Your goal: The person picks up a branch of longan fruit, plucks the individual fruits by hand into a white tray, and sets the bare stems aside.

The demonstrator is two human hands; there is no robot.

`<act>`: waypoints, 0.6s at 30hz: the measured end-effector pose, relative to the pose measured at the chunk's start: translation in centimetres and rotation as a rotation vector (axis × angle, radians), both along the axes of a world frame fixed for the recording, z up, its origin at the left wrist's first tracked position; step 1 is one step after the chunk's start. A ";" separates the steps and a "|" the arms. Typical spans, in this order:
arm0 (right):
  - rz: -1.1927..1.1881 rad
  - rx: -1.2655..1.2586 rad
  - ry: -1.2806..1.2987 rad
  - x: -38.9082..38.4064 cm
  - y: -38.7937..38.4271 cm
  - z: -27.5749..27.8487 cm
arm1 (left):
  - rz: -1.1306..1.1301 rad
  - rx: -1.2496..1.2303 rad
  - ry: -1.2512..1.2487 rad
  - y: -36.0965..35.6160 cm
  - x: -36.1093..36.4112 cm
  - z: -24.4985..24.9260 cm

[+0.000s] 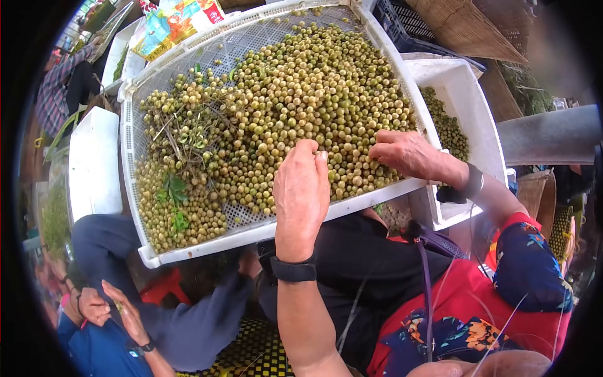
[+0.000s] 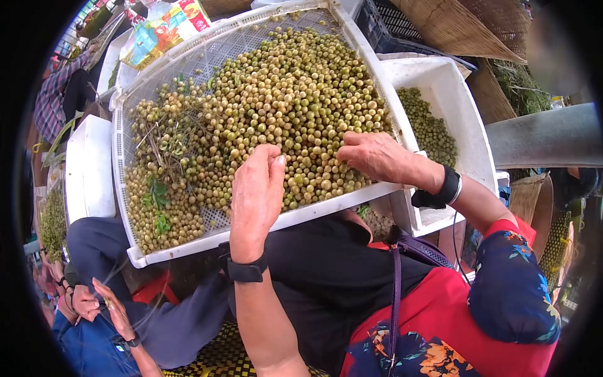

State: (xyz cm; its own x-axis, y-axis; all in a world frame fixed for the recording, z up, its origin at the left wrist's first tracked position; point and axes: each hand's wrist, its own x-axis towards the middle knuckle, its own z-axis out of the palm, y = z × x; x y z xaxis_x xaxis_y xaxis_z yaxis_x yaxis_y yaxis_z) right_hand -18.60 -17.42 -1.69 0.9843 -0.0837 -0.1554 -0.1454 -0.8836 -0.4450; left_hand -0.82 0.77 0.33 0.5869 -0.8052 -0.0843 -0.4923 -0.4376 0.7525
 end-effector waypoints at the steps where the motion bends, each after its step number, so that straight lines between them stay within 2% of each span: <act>1: 0.008 0.001 -0.015 0.1 0.0 -0.2 | -0.006 0.003 0.002 0.0 0.0 0.0; 7: 0.099 0.001 -0.068 0.4 -0.4 -1.6 | -0.014 0.006 -0.013 0.0 -0.1 -0.2; 9: -0.044 -0.141 -0.024 0.6 -0.2 -1.8 | -0.021 -0.006 -0.025 0.1 0.0 -0.3; 12: -0.156 -0.203 -0.005 0.6 -0.8 -1.8 | -0.023 -0.015 -0.032 0.2 0.0 -0.4; 16: -0.224 -0.156 -0.100 0.4 -0.8 -1.5 | -0.029 -0.039 -0.047 0.1 0.0 -0.6; 18: -0.168 -0.075 -0.123 0.4 -0.3 -0.3 | -0.026 -0.040 -0.038 0.2 0.0 -0.5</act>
